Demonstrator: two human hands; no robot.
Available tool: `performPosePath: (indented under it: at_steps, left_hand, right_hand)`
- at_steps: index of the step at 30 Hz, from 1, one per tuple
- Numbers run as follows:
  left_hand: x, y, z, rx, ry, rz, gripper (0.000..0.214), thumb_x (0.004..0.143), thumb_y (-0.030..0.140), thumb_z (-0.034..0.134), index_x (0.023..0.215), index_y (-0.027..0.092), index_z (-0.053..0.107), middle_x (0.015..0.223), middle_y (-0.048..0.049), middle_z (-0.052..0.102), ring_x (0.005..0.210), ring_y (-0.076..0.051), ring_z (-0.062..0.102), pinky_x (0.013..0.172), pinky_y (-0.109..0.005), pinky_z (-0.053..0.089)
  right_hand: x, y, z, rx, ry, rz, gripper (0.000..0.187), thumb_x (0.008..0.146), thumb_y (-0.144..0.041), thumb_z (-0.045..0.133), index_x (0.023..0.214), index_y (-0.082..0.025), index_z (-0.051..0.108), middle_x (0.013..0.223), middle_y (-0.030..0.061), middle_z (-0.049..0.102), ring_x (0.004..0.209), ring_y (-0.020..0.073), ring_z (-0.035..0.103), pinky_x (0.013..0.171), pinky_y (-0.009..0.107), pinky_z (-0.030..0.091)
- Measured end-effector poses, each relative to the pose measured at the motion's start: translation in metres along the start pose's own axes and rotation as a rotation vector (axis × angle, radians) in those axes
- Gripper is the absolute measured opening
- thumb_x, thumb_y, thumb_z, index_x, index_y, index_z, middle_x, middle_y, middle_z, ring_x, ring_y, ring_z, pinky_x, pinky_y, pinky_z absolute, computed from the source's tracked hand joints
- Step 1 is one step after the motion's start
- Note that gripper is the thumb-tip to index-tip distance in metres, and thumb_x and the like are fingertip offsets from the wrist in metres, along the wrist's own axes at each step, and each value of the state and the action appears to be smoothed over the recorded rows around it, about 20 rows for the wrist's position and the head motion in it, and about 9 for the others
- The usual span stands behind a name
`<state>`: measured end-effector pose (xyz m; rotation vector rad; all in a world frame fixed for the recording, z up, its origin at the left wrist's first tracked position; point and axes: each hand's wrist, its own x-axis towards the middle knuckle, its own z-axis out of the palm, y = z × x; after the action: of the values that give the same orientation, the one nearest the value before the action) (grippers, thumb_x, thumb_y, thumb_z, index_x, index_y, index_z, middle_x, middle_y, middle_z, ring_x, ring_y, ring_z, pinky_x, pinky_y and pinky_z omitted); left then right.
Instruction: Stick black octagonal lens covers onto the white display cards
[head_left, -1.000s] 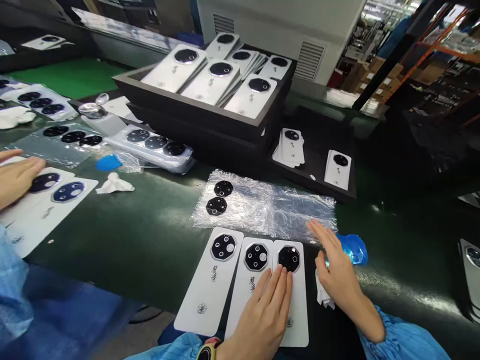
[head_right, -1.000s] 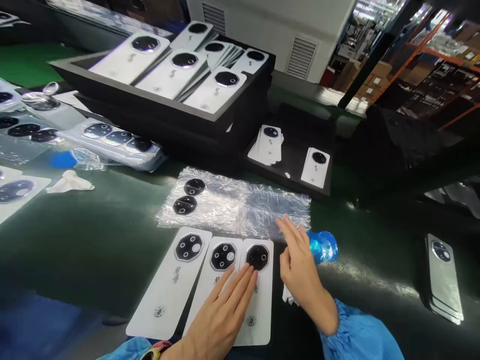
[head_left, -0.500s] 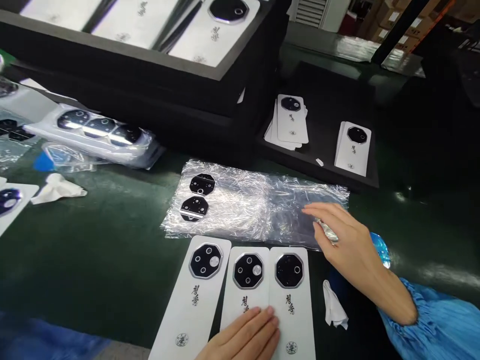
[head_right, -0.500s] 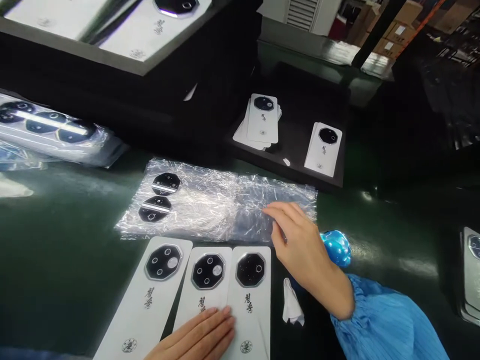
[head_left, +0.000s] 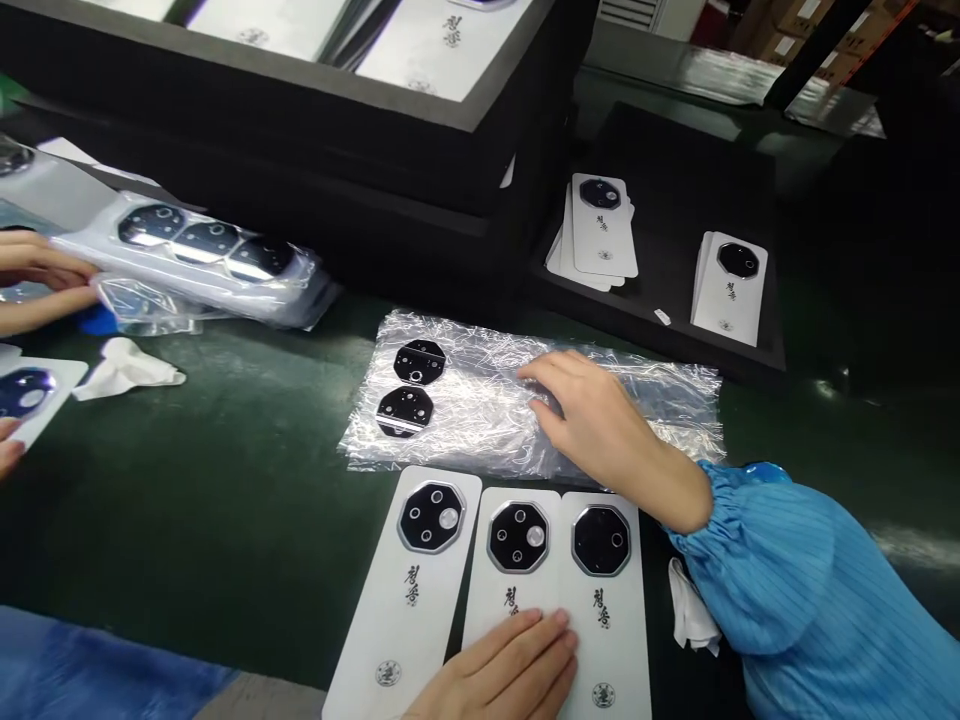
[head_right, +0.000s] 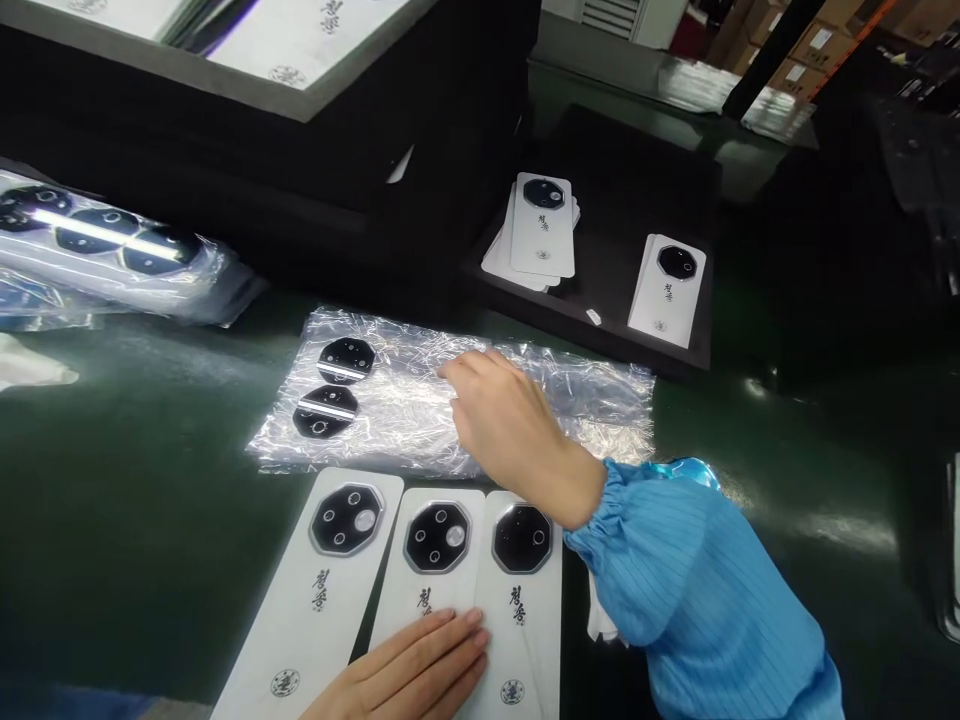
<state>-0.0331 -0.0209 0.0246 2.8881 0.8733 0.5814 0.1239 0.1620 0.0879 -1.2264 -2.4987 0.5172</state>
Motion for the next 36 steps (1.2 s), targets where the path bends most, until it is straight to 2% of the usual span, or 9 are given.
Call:
performPosePath:
  at_steps: [5,9,15,17,19,24,26,32,36]
  left_hand:
    - [-0.015,0.020,0.014,-0.032,-0.076,-0.106,0.038,0.093,0.038,0.055,0.127,0.019,0.053,0.129,-0.0114,0.054,0.113,-0.025,0.056,0.095,-0.046,0.050]
    - [-0.024,0.010,-0.002,0.009,-0.058,-0.175,0.035,0.095,0.036,0.045,0.126,0.021,0.053,0.126,-0.0072,0.056,0.116,-0.023,0.056,0.095,-0.043,0.051]
    - [-0.094,-0.156,-0.137,0.238,0.211,-0.449,0.046,0.089,0.035,0.032,0.130,0.026,0.052,0.115,0.0020,0.065,0.120,-0.014,0.053,0.093,-0.028,0.052]
    - [-0.106,-0.184,-0.162,0.282,0.276,-0.513,0.051,0.091,0.032,0.021,0.132,0.020,0.049,0.117,-0.0017,0.064,0.124,-0.015,0.050,0.097,-0.033,0.049]
    - [-0.099,-0.165,-0.149,0.251,0.184,-0.461,0.047,0.092,0.037,0.026,0.127,0.021,0.054,0.111,-0.0001,0.067,0.118,-0.015,0.055,0.094,-0.030,0.050]
    - [-0.050,-0.012,-0.033,0.089,-0.079,-0.251,0.034,0.094,0.040,0.047,0.122,0.023,0.056,0.125,-0.0066,0.058,0.111,-0.018,0.058,0.095,-0.036,0.051]
    - [-0.043,0.023,-0.006,0.062,-0.096,-0.218,0.032,0.094,0.039,0.052,0.119,0.021,0.057,0.125,-0.0101,0.056,0.107,-0.021,0.058,0.092,-0.042,0.051]
    - [-0.050,0.017,-0.006,-0.048,-0.048,-0.205,0.032,0.094,0.041,0.052,0.117,0.020,0.058,0.124,-0.0102,0.056,0.106,-0.021,0.058,0.092,-0.042,0.050]
    - [-0.048,0.008,-0.013,-0.159,0.004,-0.344,0.046,0.097,0.050,0.035,0.115,0.015,0.059,0.117,-0.0114,0.064,0.107,-0.017,0.060,0.091,-0.040,0.048]
  right_hand:
    - [0.017,-0.014,0.007,-0.029,-0.091,0.072,0.025,0.081,-0.008,0.057,0.105,-0.012,0.062,0.104,0.0077,0.063,0.103,0.0234,0.056,0.092,0.044,0.047]
    - [0.028,-0.030,0.014,-0.010,-0.125,0.060,0.040,0.079,-0.015,0.065,0.118,-0.012,0.055,0.114,0.0091,0.059,0.109,0.0241,0.052,0.094,0.045,0.045]
    - [0.044,-0.062,0.029,-0.015,-0.161,0.014,0.034,0.076,-0.017,0.071,0.107,-0.013,0.058,0.103,0.0076,0.062,0.099,0.0223,0.056,0.081,0.038,0.050]
    - [0.047,-0.074,0.036,-0.041,-0.164,0.033,0.030,0.076,-0.022,0.072,0.101,-0.012,0.058,0.098,0.0086,0.063,0.094,0.0230,0.057,0.077,0.038,0.051]
    - [0.050,-0.085,0.042,-0.085,-0.151,0.078,0.031,0.077,-0.026,0.072,0.099,-0.010,0.058,0.096,0.0117,0.062,0.091,0.0254,0.057,0.075,0.040,0.050]
    - [0.052,-0.101,0.051,-0.171,-0.133,0.149,0.035,0.080,-0.028,0.069,0.102,-0.005,0.056,0.097,0.0177,0.062,0.094,0.0308,0.057,0.077,0.045,0.047]
    - [0.051,-0.104,0.052,-0.181,-0.139,0.148,0.032,0.081,-0.026,0.067,0.103,-0.004,0.056,0.097,0.0189,0.062,0.093,0.0310,0.057,0.078,0.045,0.046]
    - [0.049,-0.114,0.055,-0.167,-0.130,0.163,0.027,0.080,-0.016,0.062,0.103,-0.003,0.055,0.092,0.0188,0.063,0.090,0.0297,0.058,0.077,0.042,0.045]
    - [0.054,-0.112,0.057,-0.101,-0.111,0.200,0.031,0.075,-0.016,0.062,0.103,-0.005,0.053,0.089,0.0168,0.063,0.090,0.0298,0.059,0.076,0.042,0.045]
